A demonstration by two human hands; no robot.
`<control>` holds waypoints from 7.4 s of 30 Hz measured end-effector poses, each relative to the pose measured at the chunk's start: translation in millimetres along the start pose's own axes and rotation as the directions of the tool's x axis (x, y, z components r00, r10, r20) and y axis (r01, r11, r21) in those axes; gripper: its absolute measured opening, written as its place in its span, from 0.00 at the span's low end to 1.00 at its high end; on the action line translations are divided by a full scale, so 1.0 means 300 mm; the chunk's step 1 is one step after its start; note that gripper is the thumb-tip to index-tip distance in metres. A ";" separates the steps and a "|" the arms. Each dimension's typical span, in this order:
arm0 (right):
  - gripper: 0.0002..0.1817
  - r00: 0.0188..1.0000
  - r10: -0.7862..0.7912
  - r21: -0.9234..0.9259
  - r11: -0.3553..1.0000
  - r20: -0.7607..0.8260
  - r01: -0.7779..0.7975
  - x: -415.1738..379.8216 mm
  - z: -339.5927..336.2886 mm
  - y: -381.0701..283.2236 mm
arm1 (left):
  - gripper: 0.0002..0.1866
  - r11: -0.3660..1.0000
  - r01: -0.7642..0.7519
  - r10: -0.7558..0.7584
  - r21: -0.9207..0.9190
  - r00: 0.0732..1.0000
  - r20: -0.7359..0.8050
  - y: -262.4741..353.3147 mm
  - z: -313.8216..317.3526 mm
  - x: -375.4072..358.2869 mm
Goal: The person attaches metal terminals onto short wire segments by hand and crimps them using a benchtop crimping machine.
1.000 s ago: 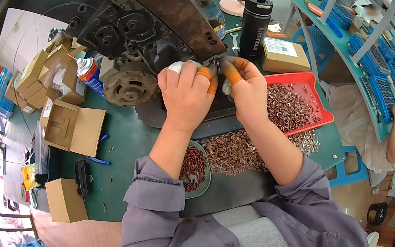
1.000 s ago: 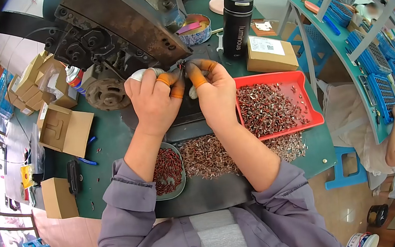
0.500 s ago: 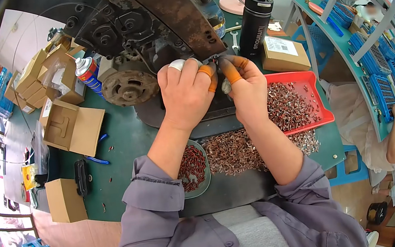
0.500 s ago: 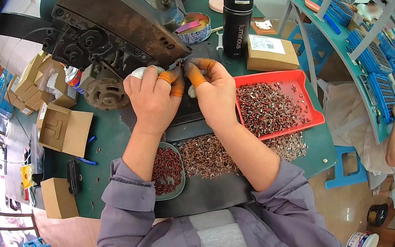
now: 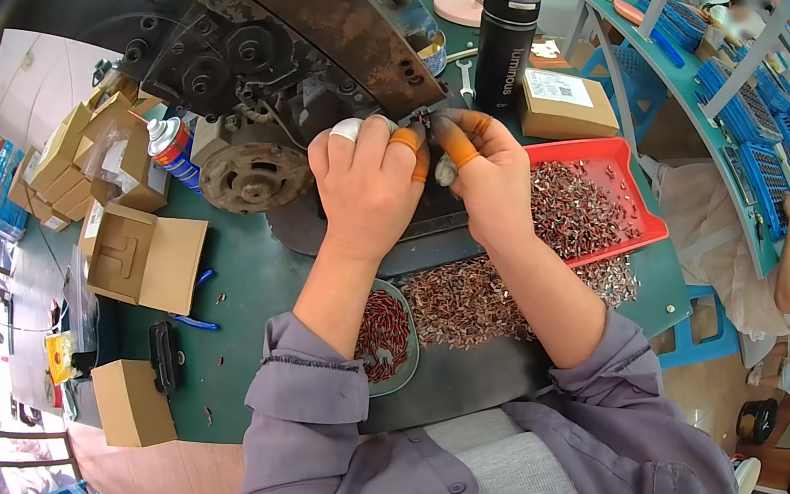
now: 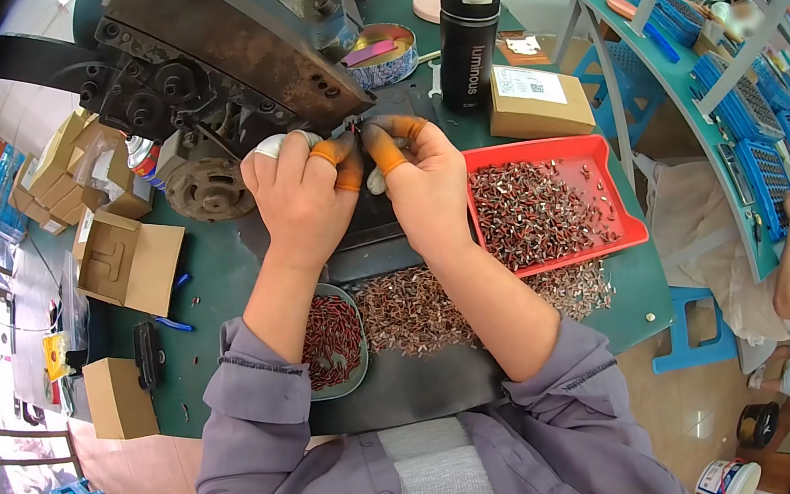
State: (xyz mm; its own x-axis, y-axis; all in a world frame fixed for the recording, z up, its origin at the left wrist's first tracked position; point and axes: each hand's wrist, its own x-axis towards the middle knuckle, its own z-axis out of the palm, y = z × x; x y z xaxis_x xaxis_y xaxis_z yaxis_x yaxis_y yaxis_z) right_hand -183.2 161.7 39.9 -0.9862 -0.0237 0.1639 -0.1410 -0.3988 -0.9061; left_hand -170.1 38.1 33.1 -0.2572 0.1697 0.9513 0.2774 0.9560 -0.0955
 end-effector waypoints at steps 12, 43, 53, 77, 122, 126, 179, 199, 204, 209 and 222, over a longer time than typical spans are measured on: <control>0.09 0.977 -0.199 -0.463 0.860 0.080 0.213 0.011 -0.027 -0.014 | 0.14 1.000 -0.025 0.025 -0.012 1.000 -0.005 -0.007 0.008 -0.017; 0.09 0.878 0.153 -0.701 0.669 0.454 0.246 -0.385 -0.249 -0.098 | 0.06 0.825 0.562 -0.445 0.069 0.568 0.692 0.077 -0.475 -0.267; 0.10 0.826 0.427 -0.660 0.746 0.367 -0.092 -0.382 -0.128 0.002 | 0.10 0.904 0.426 -0.312 -0.032 0.709 0.632 0.119 -0.507 -0.232; 0.05 0.741 0.508 -0.229 0.861 0.439 -0.455 -0.408 -0.245 -0.040 | 0.10 0.603 0.671 -0.344 -0.431 0.707 0.618 0.214 -0.468 -0.214; 0.10 0.880 0.361 -0.039 0.929 0.308 -0.368 -0.445 -0.271 -0.065 | 0.08 0.253 0.815 -0.518 -0.521 0.569 0.638 0.214 -0.443 -0.201; 0.10 0.878 0.352 -0.063 0.934 0.326 -0.351 -0.402 -0.259 -0.071 | 0.08 0.185 0.825 -0.520 -0.534 0.543 0.659 0.232 -0.408 -0.177; 0.04 0.940 0.291 -0.199 0.946 0.178 -0.255 0.048 -0.062 -0.091 | 0.15 1.000 0.007 -0.008 0.016 1.000 0.021 0.005 -0.044 -0.012; 0.04 0.931 0.311 -0.207 0.940 0.193 -0.271 0.079 -0.066 -0.082 | 0.19 0.999 -0.027 0.026 0.029 1.000 0.014 0.007 -0.005 -0.018; 0.05 0.921 0.344 -0.217 0.928 0.185 -0.303 0.087 -0.062 -0.100 | 0.14 0.999 -0.009 0.009 0.032 1.000 -0.002 0.008 -0.003 -0.016; 0.04 0.926 0.320 -0.225 0.935 0.203 -0.274 0.095 -0.070 -0.080 | 0.15 0.999 -0.016 0.016 0.031 1.000 -0.009 0.006 0.002 -0.022; 0.06 0.959 0.034 -0.477 0.872 0.281 0.109 0.067 -0.039 -0.103 | 0.17 1.000 -0.008 0.008 0.007 1.000 0.024 -0.009 -0.016 -0.021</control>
State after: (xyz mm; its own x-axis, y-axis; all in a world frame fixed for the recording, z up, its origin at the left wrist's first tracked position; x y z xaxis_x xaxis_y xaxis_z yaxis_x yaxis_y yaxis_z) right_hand -199.8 184.2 66.6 -0.9262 -0.2938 0.2363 -0.2719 0.0865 -0.9584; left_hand -164.9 33.2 28.8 -0.2773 0.1833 0.9431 0.2731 0.9562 -0.1056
